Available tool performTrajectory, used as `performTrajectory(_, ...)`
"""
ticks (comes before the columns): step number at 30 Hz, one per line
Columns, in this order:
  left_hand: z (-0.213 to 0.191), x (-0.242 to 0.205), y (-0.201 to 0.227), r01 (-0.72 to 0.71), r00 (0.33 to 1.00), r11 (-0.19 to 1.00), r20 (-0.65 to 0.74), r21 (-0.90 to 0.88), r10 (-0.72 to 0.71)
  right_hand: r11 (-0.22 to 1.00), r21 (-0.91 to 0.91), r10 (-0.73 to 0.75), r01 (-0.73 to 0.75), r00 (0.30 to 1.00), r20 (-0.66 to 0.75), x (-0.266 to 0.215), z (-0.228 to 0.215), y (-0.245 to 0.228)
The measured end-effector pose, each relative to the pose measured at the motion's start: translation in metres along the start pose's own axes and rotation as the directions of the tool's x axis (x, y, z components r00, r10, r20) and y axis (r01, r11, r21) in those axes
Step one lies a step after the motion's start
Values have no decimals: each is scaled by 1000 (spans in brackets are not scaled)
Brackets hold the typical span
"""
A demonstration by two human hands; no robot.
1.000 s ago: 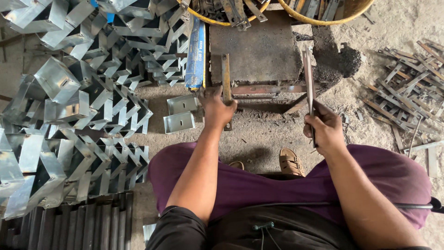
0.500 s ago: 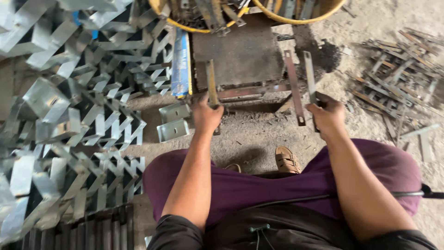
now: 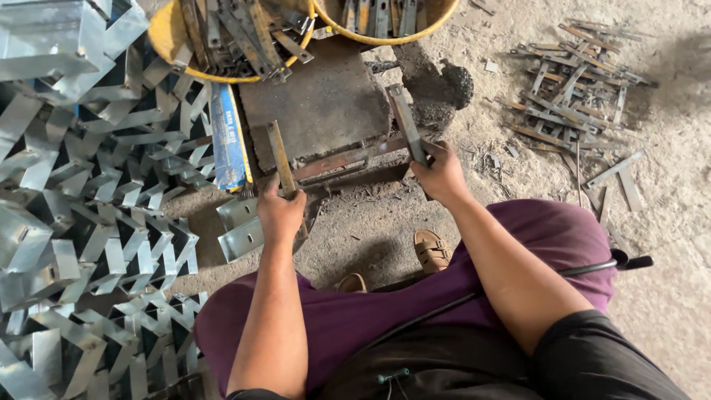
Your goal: The person joins metal strips to a metal frame using a welding tool, picking up individual strips from a yellow basket and applying the welding rod to create sparks at the joints.
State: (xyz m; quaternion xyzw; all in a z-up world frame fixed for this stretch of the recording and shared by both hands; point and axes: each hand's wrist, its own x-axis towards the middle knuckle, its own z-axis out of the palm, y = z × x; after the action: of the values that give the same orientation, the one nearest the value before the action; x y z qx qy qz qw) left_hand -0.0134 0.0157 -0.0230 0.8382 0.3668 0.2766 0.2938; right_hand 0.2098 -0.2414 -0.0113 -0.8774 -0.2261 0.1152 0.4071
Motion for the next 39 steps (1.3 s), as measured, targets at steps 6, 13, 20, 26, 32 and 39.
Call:
performTrajectory(6, -4, 0, 0, 73, 997, 997, 20, -14, -73, 993, 101, 56, -65, 994, 93, 2, 7, 4)
performTrajectory(13, -5, 6, -23, 84, 996, 995, 4, 54, -84, 1000, 15, -17, 16, 999, 45, 0, 10, 8)
performTrajectory(20, -15, 7, -20, 256, 967, 966, 7, -38, -255, 999, 37, 26, -28, 998, 61, 0, 11, 6)
performTrajectory(26, -24, 5, -17, 187, 981, 982, -43, -2, -187, 998, 50, -32, 31, 999, 35, -1, 8, 4)
performTrajectory(32, -43, -2, -1, 353, 935, 934, -8, -57, -354, 955, 169, 226, -244, 967, 117, 4, -28, -13)
performTrajectory(39, -50, 2, -1, 123, 975, 990, -176, -67, -133, 986, 74, 141, -149, 985, 96, 5, -39, -4)
